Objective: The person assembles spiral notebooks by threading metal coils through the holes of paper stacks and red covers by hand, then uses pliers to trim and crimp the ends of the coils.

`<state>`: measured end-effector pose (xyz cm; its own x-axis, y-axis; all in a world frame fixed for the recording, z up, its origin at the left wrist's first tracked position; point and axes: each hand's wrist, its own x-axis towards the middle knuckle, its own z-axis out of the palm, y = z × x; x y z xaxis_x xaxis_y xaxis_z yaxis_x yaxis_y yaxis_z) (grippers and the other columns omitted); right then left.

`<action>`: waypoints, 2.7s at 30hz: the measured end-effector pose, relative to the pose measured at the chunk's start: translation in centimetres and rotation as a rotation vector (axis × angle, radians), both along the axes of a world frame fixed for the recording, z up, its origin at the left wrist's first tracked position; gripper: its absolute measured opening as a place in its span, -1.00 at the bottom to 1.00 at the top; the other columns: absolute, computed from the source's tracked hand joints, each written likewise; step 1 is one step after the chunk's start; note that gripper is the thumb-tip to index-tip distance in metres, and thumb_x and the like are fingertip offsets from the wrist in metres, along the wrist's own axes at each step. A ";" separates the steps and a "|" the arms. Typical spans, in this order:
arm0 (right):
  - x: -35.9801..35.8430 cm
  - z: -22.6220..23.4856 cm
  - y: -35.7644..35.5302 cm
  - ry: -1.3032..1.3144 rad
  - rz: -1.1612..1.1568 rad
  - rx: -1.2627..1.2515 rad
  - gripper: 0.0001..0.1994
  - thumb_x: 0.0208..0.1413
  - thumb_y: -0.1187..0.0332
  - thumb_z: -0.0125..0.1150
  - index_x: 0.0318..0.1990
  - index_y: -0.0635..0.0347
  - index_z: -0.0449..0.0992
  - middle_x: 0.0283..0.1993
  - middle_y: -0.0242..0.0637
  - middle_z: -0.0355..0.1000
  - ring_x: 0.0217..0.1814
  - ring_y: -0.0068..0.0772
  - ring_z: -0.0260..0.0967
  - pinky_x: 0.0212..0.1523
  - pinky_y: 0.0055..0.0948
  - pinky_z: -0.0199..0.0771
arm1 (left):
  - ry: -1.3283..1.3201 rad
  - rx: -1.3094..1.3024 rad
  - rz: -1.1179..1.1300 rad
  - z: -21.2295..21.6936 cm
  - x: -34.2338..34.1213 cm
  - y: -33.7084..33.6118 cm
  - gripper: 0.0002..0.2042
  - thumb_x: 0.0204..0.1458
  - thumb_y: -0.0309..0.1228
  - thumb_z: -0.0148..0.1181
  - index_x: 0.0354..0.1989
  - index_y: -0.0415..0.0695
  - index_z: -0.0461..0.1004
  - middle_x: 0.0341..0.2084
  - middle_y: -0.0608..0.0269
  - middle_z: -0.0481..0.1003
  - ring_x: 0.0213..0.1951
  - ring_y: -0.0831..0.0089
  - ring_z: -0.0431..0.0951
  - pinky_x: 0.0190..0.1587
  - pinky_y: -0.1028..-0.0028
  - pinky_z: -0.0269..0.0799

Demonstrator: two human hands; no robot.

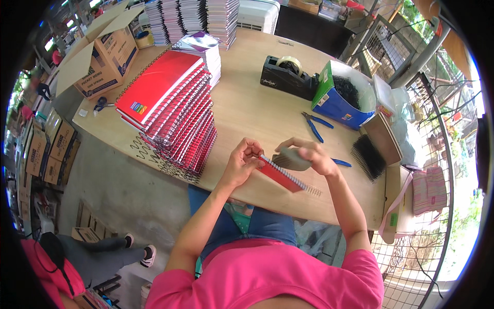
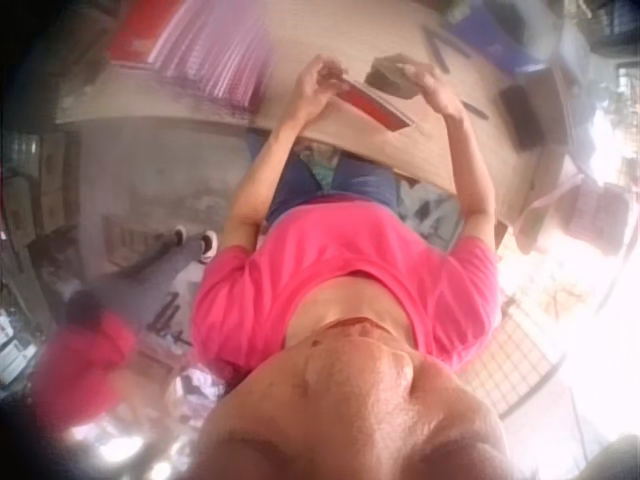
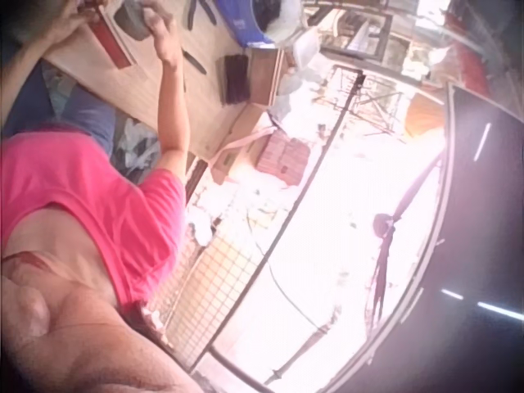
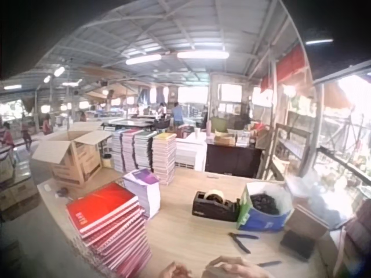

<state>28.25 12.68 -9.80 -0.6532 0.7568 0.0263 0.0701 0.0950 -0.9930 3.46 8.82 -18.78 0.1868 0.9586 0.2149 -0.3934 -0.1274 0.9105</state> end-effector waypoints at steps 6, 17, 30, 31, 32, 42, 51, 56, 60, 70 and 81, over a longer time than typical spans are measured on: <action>-0.7 0.3 0.4 -0.159 -0.029 0.174 -0.59 0.29 0.12 0.06 -0.09 0.32 0.65 0.10 -0.06 0.49 -0.04 -0.22 0.49 0.02 -0.31 0.45 | -0.015 -0.032 -0.037 1.3 -0.2 -0.3 -0.57 0.01 -0.75 0.30 0.01 -0.15 0.30 -0.29 0.30 0.49 -0.21 0.60 0.53 -0.16 0.58 0.57; 9.9 -4.6 -5.2 -1.005 -0.770 0.865 -0.40 0.06 0.17 0.42 0.25 0.10 0.40 0.24 0.00 0.31 0.40 0.05 0.14 0.42 0.09 0.07 | -0.019 -0.087 0.053 4.9 -1.8 -3.0 -0.36 0.08 -0.75 0.20 0.33 -0.07 0.17 -0.21 0.24 0.53 -0.22 0.64 0.47 -0.15 0.63 0.43; 2.0 7.0 -8.4 -0.599 -0.401 1.242 -0.49 -0.03 0.25 0.45 0.11 0.14 0.54 0.00 -0.17 0.44 0.10 -0.06 0.37 0.19 -0.05 0.29 | 0.002 -0.030 0.036 8.4 -0.5 -7.1 -0.01 0.08 -0.76 0.15 0.57 0.17 -0.31 -0.10 0.12 0.55 -0.19 0.64 0.51 -0.21 0.66 0.46; 1.0 8.1 -8.5 -0.621 -0.362 1.335 -0.49 -0.05 0.22 0.45 0.10 0.11 0.54 -0.01 -0.21 0.44 0.09 -0.11 0.38 0.20 -0.03 0.29 | -0.003 -0.021 0.038 8.7 -0.2 -7.4 0.00 0.08 -0.76 0.15 0.57 0.17 -0.33 -0.09 0.12 0.54 -0.19 0.63 0.51 -0.19 0.65 0.47; -0.1 9.0 -8.6 -0.631 -0.316 1.426 -0.49 -0.06 0.20 0.45 0.09 0.09 0.55 -0.02 -0.26 0.45 0.08 -0.17 0.38 0.22 -0.01 0.28 | 0.010 -0.032 0.068 8.6 -0.3 -7.7 0.01 0.07 -0.76 0.16 0.57 0.17 -0.33 -0.10 0.11 0.54 -0.17 0.61 0.52 -0.17 0.63 0.48; -3.5 11.6 -9.3 -0.602 -0.065 1.859 -0.65 -0.04 0.28 0.23 -0.05 0.10 0.58 -0.05 -0.42 0.44 0.10 -0.37 0.38 0.33 0.13 0.21 | 0.058 -0.038 0.169 9.9 -0.6 -10.5 0.04 0.03 -0.75 0.22 0.57 0.12 -0.33 -0.15 0.06 0.54 -0.11 0.50 0.55 -0.01 0.47 0.54; -3.3 12.3 -11.4 -0.743 0.062 1.072 -0.77 -0.01 0.28 0.35 -0.23 0.21 0.65 -0.11 -0.27 0.53 -0.03 -0.22 0.51 0.01 -0.17 0.49 | 0.250 0.009 0.296 10.3 -0.3 -12.3 0.04 0.04 -0.71 0.24 0.56 0.09 -0.35 -0.20 0.05 0.58 -0.18 0.51 0.59 -0.13 0.50 0.53; 1.1 5.9 -9.7 -0.478 -0.268 0.674 -0.69 -0.02 0.29 0.46 -0.12 0.20 0.66 -0.16 -0.14 0.55 -0.13 -0.04 0.54 -0.08 -0.25 0.52 | 0.314 0.020 0.243 9.1 -0.3 -12.7 -0.13 0.04 -0.71 0.24 0.49 -0.03 -0.09 -0.26 0.13 0.58 -0.21 0.56 0.56 -0.17 0.53 0.50; 10.8 -4.7 -7.6 -0.817 -0.512 0.988 -0.64 -0.06 0.24 0.49 -0.10 0.18 0.68 -0.07 -0.13 0.51 -0.21 -0.15 0.46 -0.13 -0.29 0.50 | 0.360 0.108 0.092 12.0 -1.5 -13.6 -0.22 0.02 -0.70 0.28 0.41 -0.07 0.03 -0.13 0.14 0.50 -0.23 0.58 0.55 -0.18 0.58 0.49; -10.8 15.4 -10.8 0.409 -0.319 0.434 -0.55 0.09 0.62 0.29 0.16 0.45 0.40 0.03 -0.09 0.49 0.04 -0.43 0.49 -0.02 -0.47 0.59 | 0.483 0.403 0.351 25.4 -5.2 -10.9 -0.35 0.03 -0.51 0.42 0.31 -0.10 0.25 0.00 0.20 0.41 -0.04 0.47 0.57 -0.01 0.48 0.55; -26.5 14.9 0.8 -0.193 -0.930 0.532 -0.56 0.00 0.12 0.29 -0.01 0.16 0.54 0.17 0.05 0.39 0.28 0.09 0.24 0.30 -0.02 0.25 | 1.370 0.213 0.276 30.6 -21.1 1.3 -0.47 0.14 -0.29 0.34 0.30 -0.08 0.44 -0.04 0.20 0.61 -0.09 0.48 0.60 0.07 0.45 0.49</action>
